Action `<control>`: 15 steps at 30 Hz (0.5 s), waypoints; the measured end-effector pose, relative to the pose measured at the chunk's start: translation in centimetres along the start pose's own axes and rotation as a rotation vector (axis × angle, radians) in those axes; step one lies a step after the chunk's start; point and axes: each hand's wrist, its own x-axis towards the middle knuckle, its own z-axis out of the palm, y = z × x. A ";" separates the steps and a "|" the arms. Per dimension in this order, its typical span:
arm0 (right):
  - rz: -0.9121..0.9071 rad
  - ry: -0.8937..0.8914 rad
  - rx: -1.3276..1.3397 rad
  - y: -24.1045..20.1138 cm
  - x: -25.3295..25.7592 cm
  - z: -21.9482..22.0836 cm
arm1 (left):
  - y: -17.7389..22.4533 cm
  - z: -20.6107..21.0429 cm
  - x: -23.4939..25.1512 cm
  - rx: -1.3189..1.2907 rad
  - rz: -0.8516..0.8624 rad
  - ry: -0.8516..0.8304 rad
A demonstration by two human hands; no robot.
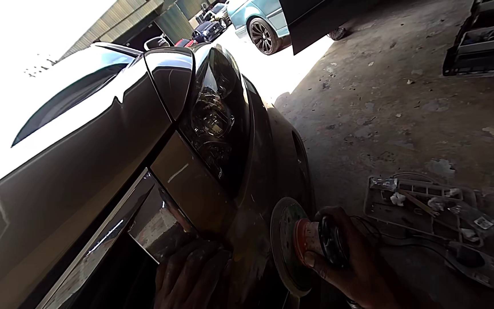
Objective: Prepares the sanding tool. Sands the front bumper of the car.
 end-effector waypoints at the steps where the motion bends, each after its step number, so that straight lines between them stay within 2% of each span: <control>1: -0.022 -0.011 0.008 -0.1 -0.1 -0.1 | 0.0 0.0 0.0 -0.003 -0.001 0.000; 8: -0.036 -0.093 -0.010 -0.9 0.0 -1.1 | 0.0 0.1 0.1 0.019 0.006 0.002; 15: -0.032 -0.103 0.037 -0.6 0.9 -1.2 | 0.0 -0.1 0.1 0.027 0.009 -0.007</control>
